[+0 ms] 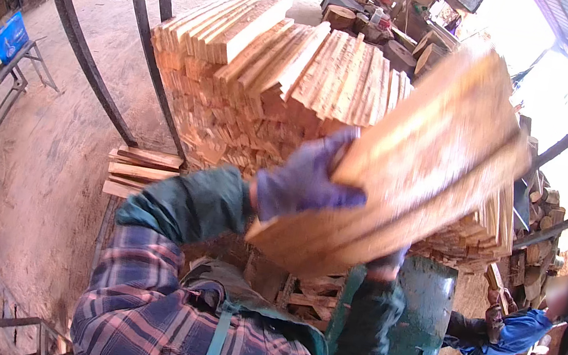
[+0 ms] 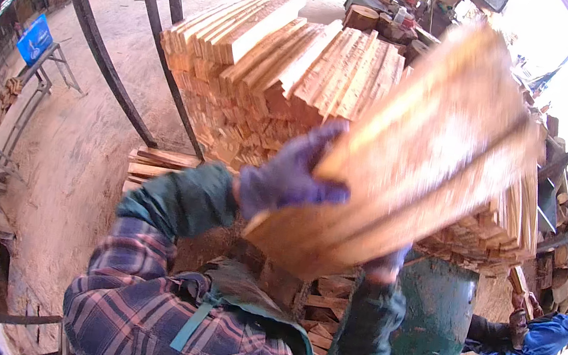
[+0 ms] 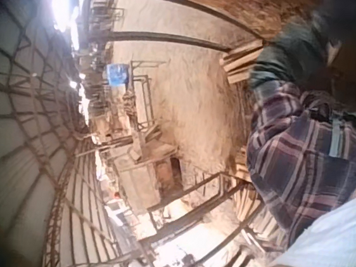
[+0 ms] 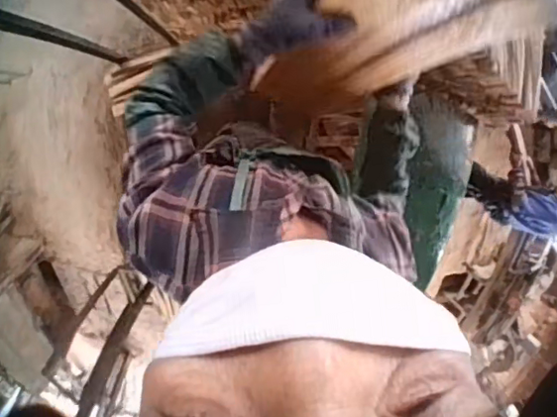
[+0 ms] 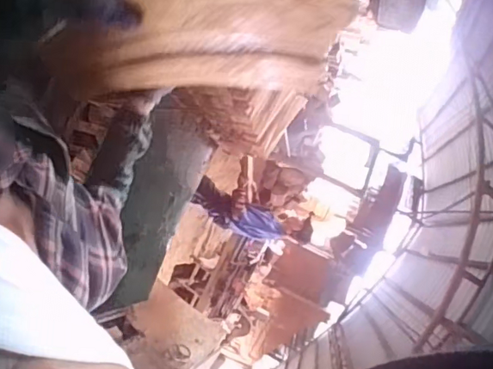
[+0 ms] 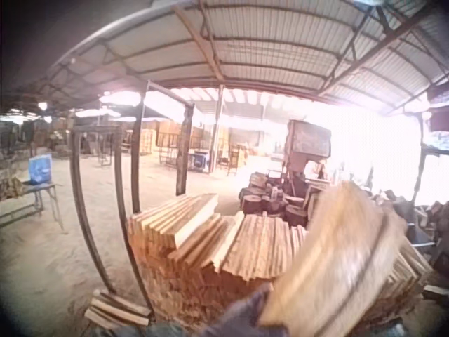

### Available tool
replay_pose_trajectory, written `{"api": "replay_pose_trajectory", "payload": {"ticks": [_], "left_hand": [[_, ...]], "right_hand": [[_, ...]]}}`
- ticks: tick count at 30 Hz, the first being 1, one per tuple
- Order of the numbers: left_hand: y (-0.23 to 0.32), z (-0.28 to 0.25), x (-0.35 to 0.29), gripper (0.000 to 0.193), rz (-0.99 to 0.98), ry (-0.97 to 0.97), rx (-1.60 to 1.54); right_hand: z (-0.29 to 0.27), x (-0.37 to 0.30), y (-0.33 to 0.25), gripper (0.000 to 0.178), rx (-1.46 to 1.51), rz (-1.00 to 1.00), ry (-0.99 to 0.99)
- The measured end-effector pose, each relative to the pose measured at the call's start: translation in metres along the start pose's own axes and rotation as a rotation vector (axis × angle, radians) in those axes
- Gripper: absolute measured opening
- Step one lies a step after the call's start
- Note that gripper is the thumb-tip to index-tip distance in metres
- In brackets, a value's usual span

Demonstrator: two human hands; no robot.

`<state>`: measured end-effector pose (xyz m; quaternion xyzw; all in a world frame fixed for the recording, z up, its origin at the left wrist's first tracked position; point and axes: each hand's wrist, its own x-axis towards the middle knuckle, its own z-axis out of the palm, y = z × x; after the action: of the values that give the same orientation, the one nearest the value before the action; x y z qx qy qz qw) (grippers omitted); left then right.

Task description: The person picks up wooden planks from a pile and stacks them on a green metal table. The person wears purple gloves and a plaid shirt while handling the wood in a workshop environment.

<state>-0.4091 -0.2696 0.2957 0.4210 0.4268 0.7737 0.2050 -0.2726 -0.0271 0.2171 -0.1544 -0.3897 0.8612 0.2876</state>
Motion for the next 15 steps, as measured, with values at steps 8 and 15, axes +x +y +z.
{"api": "replay_pose_trajectory", "payload": {"ticks": [8, 15], "left_hand": [[0.162, -0.266, 0.203, 0.057, -0.279, 0.149, 0.427], [0.038, -0.448, 0.227, 0.065, -0.447, 0.138, 1.256]], "right_hand": [[0.31, 0.242, 0.099, 0.035, 0.181, 0.229, -0.321], [0.323, 0.32, 0.239, 0.074, -1.325, -0.283, -0.062]]}}
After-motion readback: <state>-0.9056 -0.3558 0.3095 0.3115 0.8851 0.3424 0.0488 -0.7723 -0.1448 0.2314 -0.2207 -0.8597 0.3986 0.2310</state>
